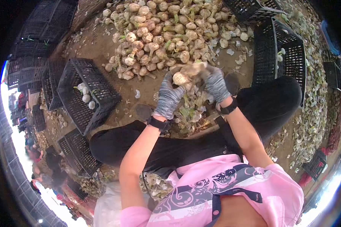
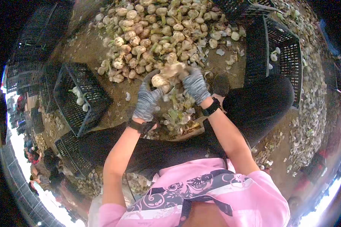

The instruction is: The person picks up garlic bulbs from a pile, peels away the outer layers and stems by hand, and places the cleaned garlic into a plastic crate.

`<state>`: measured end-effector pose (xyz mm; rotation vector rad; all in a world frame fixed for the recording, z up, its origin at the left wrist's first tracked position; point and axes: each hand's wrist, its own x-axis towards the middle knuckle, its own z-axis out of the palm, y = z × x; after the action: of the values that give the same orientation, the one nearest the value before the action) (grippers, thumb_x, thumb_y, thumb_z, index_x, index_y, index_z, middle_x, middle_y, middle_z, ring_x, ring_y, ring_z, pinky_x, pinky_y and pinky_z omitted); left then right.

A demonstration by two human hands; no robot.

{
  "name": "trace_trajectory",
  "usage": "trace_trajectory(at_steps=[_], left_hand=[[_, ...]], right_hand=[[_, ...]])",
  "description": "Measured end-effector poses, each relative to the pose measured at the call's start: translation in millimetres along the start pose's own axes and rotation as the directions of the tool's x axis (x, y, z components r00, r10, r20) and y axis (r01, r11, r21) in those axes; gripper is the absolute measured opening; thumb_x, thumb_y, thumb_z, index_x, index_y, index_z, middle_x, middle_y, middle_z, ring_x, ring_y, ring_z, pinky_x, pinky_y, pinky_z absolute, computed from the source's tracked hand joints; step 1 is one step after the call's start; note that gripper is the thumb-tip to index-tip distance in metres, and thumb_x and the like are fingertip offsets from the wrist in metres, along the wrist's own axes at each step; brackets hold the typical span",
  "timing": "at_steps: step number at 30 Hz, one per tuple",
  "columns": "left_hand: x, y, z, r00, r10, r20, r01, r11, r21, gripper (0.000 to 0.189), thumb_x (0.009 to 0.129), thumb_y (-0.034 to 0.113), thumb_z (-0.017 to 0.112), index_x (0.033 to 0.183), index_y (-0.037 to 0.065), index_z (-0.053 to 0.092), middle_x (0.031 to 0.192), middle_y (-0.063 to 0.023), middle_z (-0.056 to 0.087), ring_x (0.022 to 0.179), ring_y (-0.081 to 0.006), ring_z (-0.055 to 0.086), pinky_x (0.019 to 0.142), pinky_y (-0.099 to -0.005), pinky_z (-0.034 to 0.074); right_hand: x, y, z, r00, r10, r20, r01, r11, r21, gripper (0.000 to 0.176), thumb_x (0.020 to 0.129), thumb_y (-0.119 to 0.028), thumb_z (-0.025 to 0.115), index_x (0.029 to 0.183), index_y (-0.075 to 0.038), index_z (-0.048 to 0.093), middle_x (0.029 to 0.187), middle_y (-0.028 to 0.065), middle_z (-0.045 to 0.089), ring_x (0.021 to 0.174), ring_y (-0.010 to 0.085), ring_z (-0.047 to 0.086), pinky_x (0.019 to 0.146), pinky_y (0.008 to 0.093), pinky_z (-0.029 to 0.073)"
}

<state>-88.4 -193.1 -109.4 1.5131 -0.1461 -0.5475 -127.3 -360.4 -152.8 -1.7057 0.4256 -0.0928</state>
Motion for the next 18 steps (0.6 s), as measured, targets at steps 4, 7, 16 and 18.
trace_trajectory(at_steps=[4,7,16,18], left_hand=[[-8.4,15.6,-5.4,0.966,-0.254,-0.039,0.222,0.9,-0.376,0.054,0.069,0.009,0.071,0.116,0.005,0.044,0.105,-0.0064,0.053,0.093,-0.0172,0.054,0.078,-0.0286,0.05],[-2.5,7.4,-5.2,0.987,-0.137,-0.082,0.105,0.943,-0.315,0.054,0.068,0.003,0.07,0.114,0.004,0.042,0.106,-0.0082,0.051,0.095,-0.0184,0.054,0.08,-0.0299,0.049],[-6.5,4.3,9.7,0.944,0.329,-0.04,-0.297,0.894,0.337,0.059,0.059,0.01,0.078,0.108,0.003,0.046,0.104,-0.0101,0.053,0.094,-0.021,0.053,0.083,-0.0324,0.044],[-6.5,4.3,9.8,0.93,0.363,-0.057,-0.325,0.885,0.333,0.057,0.059,0.012,0.078,0.107,0.004,0.048,0.101,-0.0114,0.053,0.094,-0.0233,0.053,0.084,-0.0329,0.043]], right_hand=[[18.9,13.7,-28.4,0.978,0.193,-0.079,-0.201,0.974,-0.105,0.028,0.081,-0.017,0.056,0.099,0.005,0.056,0.086,0.0148,0.062,0.072,0.0179,0.055,0.065,0.0287,0.045],[4.4,8.4,-13.0,0.998,-0.02,-0.054,-0.029,0.627,-0.778,0.03,0.082,-0.018,0.055,0.104,0.002,0.054,0.097,0.0158,0.059,0.085,0.0207,0.055,0.074,0.0302,0.044],[-10.9,-29.1,-3.9,0.948,0.057,0.312,-0.173,0.918,0.357,0.038,0.084,-0.023,0.057,0.111,0.002,0.047,0.102,0.0079,0.054,0.092,0.0147,0.051,0.08,0.028,0.043],[-13.8,-29.2,1.5,0.974,0.064,0.217,-0.138,0.928,0.347,0.038,0.081,-0.019,0.06,0.111,0.001,0.047,0.102,0.0067,0.054,0.09,0.0142,0.052,0.079,0.0273,0.044]])
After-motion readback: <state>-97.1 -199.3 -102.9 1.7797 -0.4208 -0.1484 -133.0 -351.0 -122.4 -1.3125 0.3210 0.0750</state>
